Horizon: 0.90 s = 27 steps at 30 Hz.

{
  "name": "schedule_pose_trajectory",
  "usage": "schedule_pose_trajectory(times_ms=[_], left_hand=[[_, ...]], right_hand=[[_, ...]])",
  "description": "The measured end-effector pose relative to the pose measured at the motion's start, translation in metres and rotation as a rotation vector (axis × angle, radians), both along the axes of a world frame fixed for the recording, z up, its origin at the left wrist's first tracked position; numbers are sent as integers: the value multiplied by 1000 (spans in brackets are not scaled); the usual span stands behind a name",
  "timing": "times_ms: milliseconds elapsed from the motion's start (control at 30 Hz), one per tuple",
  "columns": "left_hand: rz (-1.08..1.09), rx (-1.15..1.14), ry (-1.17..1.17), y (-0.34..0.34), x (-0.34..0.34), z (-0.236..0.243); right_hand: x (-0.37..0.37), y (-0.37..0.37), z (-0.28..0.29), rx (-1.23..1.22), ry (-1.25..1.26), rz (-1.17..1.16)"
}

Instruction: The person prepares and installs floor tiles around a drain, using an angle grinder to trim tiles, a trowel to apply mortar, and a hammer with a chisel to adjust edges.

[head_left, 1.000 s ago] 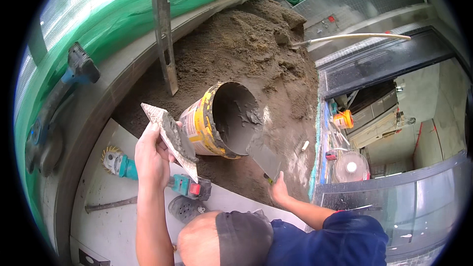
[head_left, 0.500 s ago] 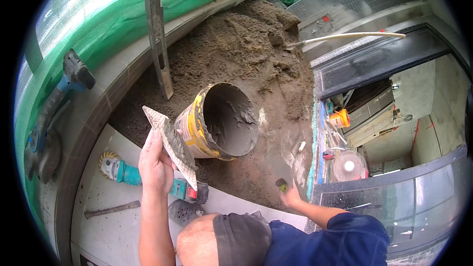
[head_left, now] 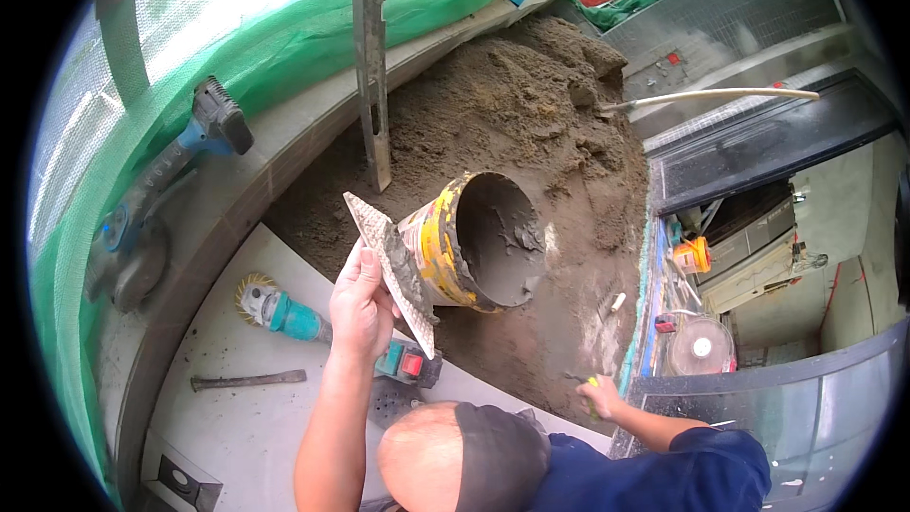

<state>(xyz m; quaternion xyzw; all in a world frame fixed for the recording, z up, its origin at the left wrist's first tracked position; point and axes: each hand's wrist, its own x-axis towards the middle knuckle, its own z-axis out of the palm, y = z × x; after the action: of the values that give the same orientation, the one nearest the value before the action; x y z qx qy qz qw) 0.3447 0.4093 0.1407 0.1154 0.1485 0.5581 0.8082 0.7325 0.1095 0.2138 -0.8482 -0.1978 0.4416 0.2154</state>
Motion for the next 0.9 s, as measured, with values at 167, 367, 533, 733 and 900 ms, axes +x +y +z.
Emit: schedule_pose_trajectory(times_ms=[167, 367, 533, 733, 900], left_hand=[[-43, 87, 49, 6, 2, 6], [-94, 237, 194, 31, 42, 43], [-40, 344, 338, 30, 71, 63], [89, 370, 474, 32, 89, 72], [114, 402, 544, 31, 100, 75]], right_hand=[[-34, 57, 46, 124, 108, 96], [-110, 146, 100, 189, 340, 282], [-107, 145, 110, 88, 364, 313], [-97, 138, 115, -21, 443, 155], [-82, 134, 110, -30, 455, 167]])
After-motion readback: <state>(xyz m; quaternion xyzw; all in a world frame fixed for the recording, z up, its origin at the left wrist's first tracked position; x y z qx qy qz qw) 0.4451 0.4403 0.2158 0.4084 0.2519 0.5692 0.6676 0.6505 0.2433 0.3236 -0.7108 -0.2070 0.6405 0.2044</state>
